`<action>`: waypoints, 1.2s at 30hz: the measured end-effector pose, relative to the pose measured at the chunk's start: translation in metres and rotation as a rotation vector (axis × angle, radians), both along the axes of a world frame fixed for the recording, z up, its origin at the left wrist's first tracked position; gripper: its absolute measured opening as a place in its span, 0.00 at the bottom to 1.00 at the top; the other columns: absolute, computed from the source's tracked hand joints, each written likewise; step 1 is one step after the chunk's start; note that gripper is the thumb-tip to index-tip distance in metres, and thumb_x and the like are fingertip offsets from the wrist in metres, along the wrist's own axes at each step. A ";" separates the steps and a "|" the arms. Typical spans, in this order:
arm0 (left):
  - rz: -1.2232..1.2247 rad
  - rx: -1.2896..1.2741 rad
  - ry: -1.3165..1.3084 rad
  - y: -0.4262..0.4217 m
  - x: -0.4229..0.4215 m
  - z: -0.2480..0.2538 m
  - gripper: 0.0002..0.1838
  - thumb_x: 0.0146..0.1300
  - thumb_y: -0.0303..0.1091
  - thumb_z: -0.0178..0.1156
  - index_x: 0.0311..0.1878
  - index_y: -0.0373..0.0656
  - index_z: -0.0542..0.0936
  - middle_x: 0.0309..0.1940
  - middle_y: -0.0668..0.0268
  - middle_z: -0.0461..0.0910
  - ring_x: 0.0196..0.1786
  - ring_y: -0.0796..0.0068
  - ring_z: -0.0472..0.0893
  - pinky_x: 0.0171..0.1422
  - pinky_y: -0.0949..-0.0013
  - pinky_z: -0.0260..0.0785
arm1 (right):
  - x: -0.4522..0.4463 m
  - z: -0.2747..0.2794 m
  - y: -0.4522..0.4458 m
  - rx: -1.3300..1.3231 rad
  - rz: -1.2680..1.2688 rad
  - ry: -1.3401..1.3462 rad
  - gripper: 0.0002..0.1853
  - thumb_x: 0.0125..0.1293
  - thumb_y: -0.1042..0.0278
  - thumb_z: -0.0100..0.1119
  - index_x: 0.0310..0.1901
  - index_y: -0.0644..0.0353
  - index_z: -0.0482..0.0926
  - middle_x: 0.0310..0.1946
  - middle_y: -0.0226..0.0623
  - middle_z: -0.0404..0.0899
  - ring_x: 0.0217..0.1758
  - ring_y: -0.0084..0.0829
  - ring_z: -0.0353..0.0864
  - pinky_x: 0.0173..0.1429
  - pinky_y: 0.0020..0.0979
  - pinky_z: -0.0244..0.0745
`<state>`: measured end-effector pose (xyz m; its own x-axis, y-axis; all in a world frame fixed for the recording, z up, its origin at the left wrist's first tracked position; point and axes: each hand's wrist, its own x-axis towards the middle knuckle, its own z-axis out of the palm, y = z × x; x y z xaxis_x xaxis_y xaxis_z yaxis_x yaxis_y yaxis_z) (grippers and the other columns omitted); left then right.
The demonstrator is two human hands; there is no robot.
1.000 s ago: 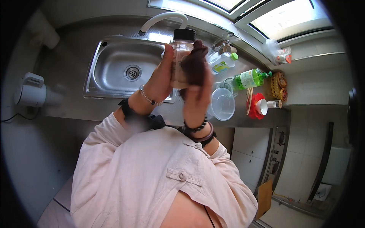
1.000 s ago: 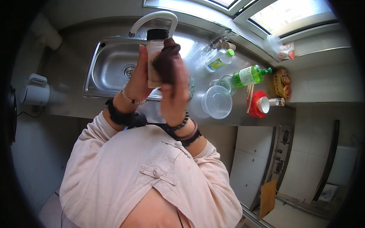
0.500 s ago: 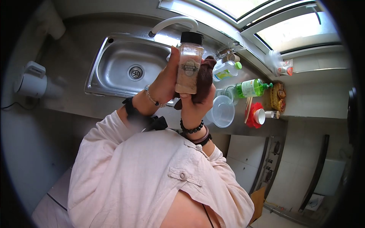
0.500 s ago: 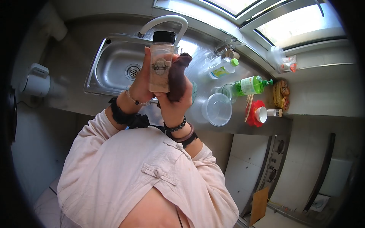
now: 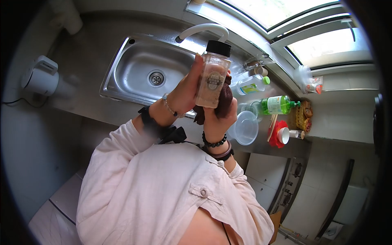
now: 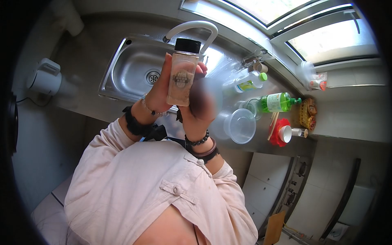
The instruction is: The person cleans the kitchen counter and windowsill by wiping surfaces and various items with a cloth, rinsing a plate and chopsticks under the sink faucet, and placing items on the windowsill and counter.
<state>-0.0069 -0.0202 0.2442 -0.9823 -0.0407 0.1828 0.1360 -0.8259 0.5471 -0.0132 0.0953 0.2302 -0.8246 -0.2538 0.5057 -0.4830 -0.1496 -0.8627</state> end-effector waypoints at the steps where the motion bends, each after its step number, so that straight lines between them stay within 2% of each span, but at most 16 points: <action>1: 0.000 0.000 -0.002 -0.001 0.000 -0.001 0.40 0.62 0.67 0.27 0.43 0.39 0.75 0.47 0.62 0.70 0.49 0.75 0.73 0.53 0.72 0.68 | 0.000 -0.001 0.000 0.000 0.000 -0.002 0.20 0.49 0.69 0.69 0.41 0.64 0.71 0.36 0.30 0.76 0.38 0.19 0.73 0.44 0.22 0.69; 4: 0.032 -0.014 0.013 0.001 0.001 -0.002 0.40 0.63 0.67 0.26 0.43 0.39 0.75 0.46 0.61 0.70 0.49 0.74 0.72 0.53 0.72 0.68 | 0.001 -0.002 0.002 0.007 0.022 -0.003 0.19 0.50 0.69 0.69 0.41 0.64 0.71 0.36 0.31 0.76 0.38 0.19 0.72 0.45 0.22 0.69; 6: 0.080 -0.018 0.027 0.001 0.000 -0.003 0.38 0.58 0.70 0.37 0.48 0.41 0.72 0.38 0.67 0.76 0.41 0.81 0.77 0.47 0.76 0.71 | 0.001 -0.005 0.002 0.026 0.015 0.026 0.19 0.50 0.69 0.69 0.41 0.64 0.71 0.36 0.30 0.76 0.38 0.18 0.72 0.44 0.21 0.69; 7: 0.081 -0.017 0.027 0.000 0.000 -0.004 0.38 0.58 0.70 0.37 0.48 0.41 0.72 0.38 0.67 0.76 0.41 0.81 0.77 0.47 0.76 0.71 | 0.001 -0.006 0.002 0.026 0.016 0.026 0.19 0.50 0.69 0.69 0.41 0.64 0.71 0.36 0.30 0.76 0.38 0.18 0.72 0.44 0.21 0.69; 9: 0.055 -0.029 0.048 -0.004 0.003 -0.007 0.40 0.63 0.67 0.26 0.42 0.39 0.76 0.46 0.61 0.70 0.49 0.74 0.72 0.54 0.71 0.66 | 0.002 -0.006 0.002 0.104 -0.020 0.044 0.18 0.50 0.68 0.69 0.39 0.63 0.72 0.32 0.29 0.76 0.35 0.17 0.72 0.42 0.21 0.69; 13: 0.147 -0.058 -0.005 -0.010 0.010 -0.010 0.39 0.63 0.67 0.27 0.42 0.40 0.76 0.45 0.61 0.71 0.50 0.74 0.72 0.53 0.71 0.66 | -0.004 -0.012 0.007 0.261 -0.016 0.129 0.15 0.52 0.68 0.68 0.37 0.63 0.73 0.29 0.28 0.76 0.31 0.17 0.72 0.38 0.20 0.69; 17: 0.277 -0.123 0.024 -0.046 0.023 -0.032 0.39 0.57 0.71 0.35 0.47 0.43 0.72 0.37 0.66 0.76 0.41 0.76 0.77 0.44 0.74 0.70 | -0.013 -0.021 0.022 0.345 0.058 0.091 0.11 0.56 0.70 0.63 0.38 0.65 0.74 0.26 0.28 0.75 0.28 0.17 0.72 0.36 0.19 0.68; 21: 0.826 0.090 -0.399 -0.111 0.063 -0.065 0.34 0.55 0.66 0.50 0.51 0.44 0.69 0.38 0.67 0.76 0.41 0.74 0.77 0.45 0.71 0.71 | -0.027 -0.030 0.055 0.361 0.003 -0.030 0.14 0.58 0.75 0.58 0.47 0.64 0.76 0.38 0.36 0.78 0.38 0.25 0.76 0.43 0.25 0.70; 23: 1.135 0.013 -0.566 -0.158 0.089 -0.112 0.33 0.52 0.61 0.57 0.51 0.44 0.69 0.38 0.68 0.76 0.41 0.73 0.77 0.44 0.70 0.72 | -0.028 -0.029 0.067 0.368 0.014 -0.028 0.15 0.61 0.76 0.53 0.50 0.66 0.74 0.44 0.38 0.77 0.41 0.26 0.76 0.42 0.25 0.71; 25: 1.392 -0.172 -0.684 -0.202 0.123 -0.147 0.29 0.53 0.54 0.62 0.52 0.44 0.69 0.37 0.68 0.77 0.40 0.73 0.78 0.44 0.69 0.73 | -0.026 -0.037 0.093 0.386 -0.078 -0.283 0.16 0.63 0.74 0.51 0.52 0.67 0.71 0.48 0.39 0.76 0.47 0.28 0.76 0.44 0.23 0.69; 27: 1.671 -0.674 -0.690 -0.262 0.161 -0.213 0.28 0.51 0.47 0.66 0.50 0.42 0.69 0.36 0.67 0.77 0.40 0.72 0.78 0.45 0.68 0.72 | -0.031 -0.047 0.115 0.300 -0.086 -0.437 0.17 0.63 0.72 0.52 0.53 0.66 0.70 0.49 0.38 0.76 0.48 0.27 0.76 0.43 0.21 0.68; 28: 1.678 -0.671 -0.697 -0.271 0.173 -0.221 0.28 0.51 0.47 0.66 0.50 0.42 0.69 0.36 0.67 0.77 0.40 0.72 0.78 0.45 0.68 0.72 | -0.035 -0.057 0.126 0.268 -0.106 -0.428 0.18 0.63 0.70 0.52 0.54 0.66 0.70 0.49 0.38 0.75 0.46 0.26 0.75 0.41 0.21 0.67; 30: 1.728 -0.879 -1.244 -0.283 0.189 -0.231 0.28 0.48 0.44 0.68 0.47 0.39 0.69 0.35 0.65 0.78 0.38 0.69 0.79 0.47 0.65 0.71 | -0.041 -0.063 0.134 0.224 -0.165 -0.438 0.19 0.62 0.68 0.55 0.54 0.65 0.70 0.49 0.37 0.75 0.43 0.23 0.74 0.40 0.21 0.67; 31: 1.737 -0.873 -1.247 -0.285 0.191 -0.237 0.28 0.48 0.44 0.68 0.47 0.39 0.69 0.35 0.65 0.78 0.38 0.69 0.79 0.47 0.65 0.71 | -0.043 -0.063 0.134 0.191 -0.178 -0.441 0.19 0.62 0.67 0.56 0.53 0.64 0.70 0.47 0.35 0.75 0.39 0.23 0.73 0.39 0.22 0.67; 33: 1.711 -1.134 -1.417 -0.287 0.194 -0.245 0.31 0.44 0.49 0.68 0.44 0.39 0.67 0.38 0.54 0.78 0.42 0.54 0.79 0.49 0.59 0.70 | -0.045 -0.057 0.128 0.189 -0.192 -0.450 0.20 0.61 0.66 0.57 0.53 0.64 0.71 0.45 0.33 0.75 0.37 0.23 0.72 0.39 0.22 0.67; 36: 1.603 -1.115 -1.386 -0.278 0.196 -0.253 0.33 0.44 0.50 0.68 0.47 0.39 0.66 0.40 0.52 0.78 0.43 0.50 0.78 0.50 0.57 0.69 | -0.043 -0.042 0.115 0.236 -0.200 -0.413 0.21 0.61 0.65 0.57 0.53 0.63 0.70 0.44 0.33 0.75 0.36 0.22 0.71 0.38 0.22 0.67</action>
<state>0.1894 -0.2983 -0.0083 0.1804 -0.9645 0.1930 -0.5697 0.0575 0.8198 -0.0560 0.2100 0.1878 -0.9874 -0.1387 0.0755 -0.0941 0.1329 -0.9866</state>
